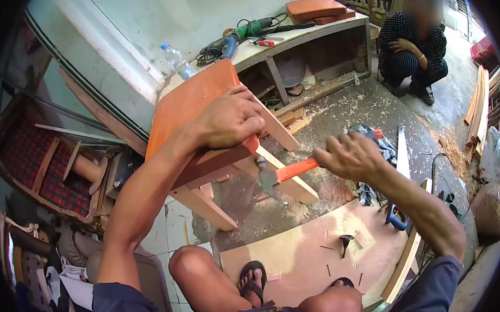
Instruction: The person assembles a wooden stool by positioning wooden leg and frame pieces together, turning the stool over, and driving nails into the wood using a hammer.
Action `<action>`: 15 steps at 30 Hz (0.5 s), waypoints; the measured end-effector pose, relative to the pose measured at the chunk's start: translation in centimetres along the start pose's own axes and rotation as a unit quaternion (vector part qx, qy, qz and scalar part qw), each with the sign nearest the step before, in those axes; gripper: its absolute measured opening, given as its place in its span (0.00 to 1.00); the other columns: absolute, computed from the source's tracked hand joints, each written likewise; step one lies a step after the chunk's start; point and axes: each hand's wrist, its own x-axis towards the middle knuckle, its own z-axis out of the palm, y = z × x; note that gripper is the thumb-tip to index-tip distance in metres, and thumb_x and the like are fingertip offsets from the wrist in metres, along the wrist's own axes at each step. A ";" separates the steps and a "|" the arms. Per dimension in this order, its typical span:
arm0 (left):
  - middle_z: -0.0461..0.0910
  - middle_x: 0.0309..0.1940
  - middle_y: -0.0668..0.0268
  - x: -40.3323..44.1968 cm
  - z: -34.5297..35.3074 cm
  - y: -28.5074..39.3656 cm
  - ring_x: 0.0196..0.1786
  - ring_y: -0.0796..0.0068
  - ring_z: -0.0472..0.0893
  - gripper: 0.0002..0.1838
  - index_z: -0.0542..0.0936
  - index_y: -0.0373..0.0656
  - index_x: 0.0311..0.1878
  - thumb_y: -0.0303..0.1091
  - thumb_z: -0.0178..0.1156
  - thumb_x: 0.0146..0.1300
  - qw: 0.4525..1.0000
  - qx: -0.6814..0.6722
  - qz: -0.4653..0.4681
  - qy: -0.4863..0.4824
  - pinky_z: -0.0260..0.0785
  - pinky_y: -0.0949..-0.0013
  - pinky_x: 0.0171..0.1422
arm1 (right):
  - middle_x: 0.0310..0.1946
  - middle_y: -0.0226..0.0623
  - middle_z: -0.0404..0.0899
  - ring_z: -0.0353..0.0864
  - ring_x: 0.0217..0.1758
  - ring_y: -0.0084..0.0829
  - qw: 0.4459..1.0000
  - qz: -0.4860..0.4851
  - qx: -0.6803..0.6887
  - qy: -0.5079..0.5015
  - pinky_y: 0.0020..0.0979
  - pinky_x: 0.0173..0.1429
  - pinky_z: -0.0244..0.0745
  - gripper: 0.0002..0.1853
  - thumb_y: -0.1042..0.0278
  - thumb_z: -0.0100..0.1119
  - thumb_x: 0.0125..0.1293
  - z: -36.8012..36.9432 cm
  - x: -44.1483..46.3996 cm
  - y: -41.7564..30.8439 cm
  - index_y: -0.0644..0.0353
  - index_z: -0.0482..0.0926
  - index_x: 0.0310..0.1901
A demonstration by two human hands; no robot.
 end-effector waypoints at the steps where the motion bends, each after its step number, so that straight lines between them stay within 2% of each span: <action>1: 0.85 0.38 0.63 -0.6 0.8 0.5 0.55 0.62 0.76 0.18 0.86 0.41 0.32 0.39 0.49 0.68 1.000 -0.012 -0.008 -0.005 0.55 0.55 0.76 | 0.20 0.27 0.66 0.71 0.17 0.24 0.999 -0.032 0.015 0.036 0.29 0.16 0.70 0.06 0.59 0.56 0.70 -0.2 0.1 -0.3 0.47 0.71 0.37; 4: 0.86 0.40 0.63 0.6 -0.4 -0.2 0.55 0.62 0.76 0.18 0.86 0.40 0.33 0.40 0.49 0.67 1.000 -0.015 -0.012 -0.012 0.55 0.56 0.75 | 0.21 0.27 0.67 0.72 0.19 0.26 0.981 -0.112 0.020 0.157 0.30 0.18 0.70 0.09 0.58 0.56 0.72 -0.6 0.9 1.4 0.49 0.70 0.36; 6: 0.85 0.40 0.63 0.5 0.5 -0.2 0.54 0.63 0.77 0.18 0.86 0.40 0.32 0.40 0.50 0.67 0.999 -0.031 -0.025 -0.008 0.55 0.56 0.75 | 0.20 0.27 0.67 0.72 0.19 0.27 0.990 -0.065 -0.003 0.127 0.30 0.18 0.69 0.10 0.57 0.56 0.73 -0.8 -0.2 0.4 0.50 0.70 0.36; 7: 0.85 0.39 0.63 0.7 -0.1 -0.4 0.54 0.63 0.77 0.18 0.86 0.40 0.32 0.40 0.50 0.67 1.000 -0.014 -0.028 0.006 0.55 0.57 0.75 | 0.20 0.27 0.67 0.71 0.18 0.26 0.995 0.011 -0.067 0.078 0.31 0.16 0.67 0.10 0.57 0.56 0.73 -1.0 -0.1 1.6 0.51 0.70 0.36; 8: 0.85 0.39 0.63 0.5 -0.1 -0.3 0.54 0.63 0.77 0.18 0.86 0.40 0.32 0.40 0.50 0.67 0.999 -0.018 -0.026 0.011 0.55 0.57 0.75 | 0.21 0.28 0.70 0.74 0.19 0.26 0.994 0.089 -0.045 -0.040 0.32 0.17 0.68 0.11 0.56 0.56 0.74 -0.5 -1.3 -0.4 0.52 0.70 0.37; 9: 0.85 0.39 0.63 0.6 -0.5 -0.5 0.54 0.62 0.77 0.18 0.85 0.40 0.32 0.40 0.50 0.67 1.000 -0.012 -0.022 0.016 0.56 0.57 0.74 | 0.22 0.31 0.73 0.78 0.20 0.28 0.989 0.142 0.019 -0.045 0.35 0.19 0.70 0.12 0.56 0.58 0.72 -0.5 -3.0 -2.7 0.53 0.71 0.37; 11: 0.85 0.38 0.63 0.6 -0.1 -0.9 0.54 0.61 0.77 0.18 0.85 0.40 0.30 0.40 0.50 0.67 1.000 -0.020 -0.002 0.003 0.56 0.57 0.74 | 0.22 0.33 0.74 0.81 0.22 0.33 0.978 0.184 0.098 -0.008 0.38 0.21 0.72 0.12 0.58 0.61 0.69 0.5 -6.8 -6.3 0.53 0.71 0.34; 13: 0.82 0.35 0.62 0.5 0.2 -1.3 0.53 0.60 0.76 0.19 0.82 0.40 0.27 0.40 0.50 0.68 0.999 -0.022 0.018 0.036 0.58 0.56 0.72 | 0.22 0.35 0.75 0.82 0.23 0.39 0.951 0.294 0.095 0.012 0.40 0.24 0.74 0.13 0.57 0.63 0.67 4.0 -11.8 -10.2 0.54 0.72 0.33; 14: 0.81 0.34 0.62 0.6 0.3 -1.3 0.52 0.59 0.76 0.19 0.81 0.39 0.26 0.40 0.51 0.67 0.998 -0.031 0.026 0.052 0.58 0.56 0.72 | 0.25 0.38 0.78 0.84 0.25 0.39 0.920 0.375 0.112 -0.015 0.41 0.26 0.76 0.15 0.52 0.63 0.68 5.0 -14.1 -12.4 0.53 0.74 0.32; 15: 0.80 0.32 0.61 0.7 0.0 -1.0 0.51 0.58 0.76 0.18 0.81 0.39 0.26 0.40 0.51 0.67 0.999 -0.030 0.006 0.040 0.58 0.55 0.72 | 0.28 0.39 0.82 0.87 0.30 0.39 0.863 0.483 0.112 -0.093 0.41 0.28 0.77 0.17 0.49 0.63 0.68 5.4 -15.7 -15.0 0.54 0.76 0.32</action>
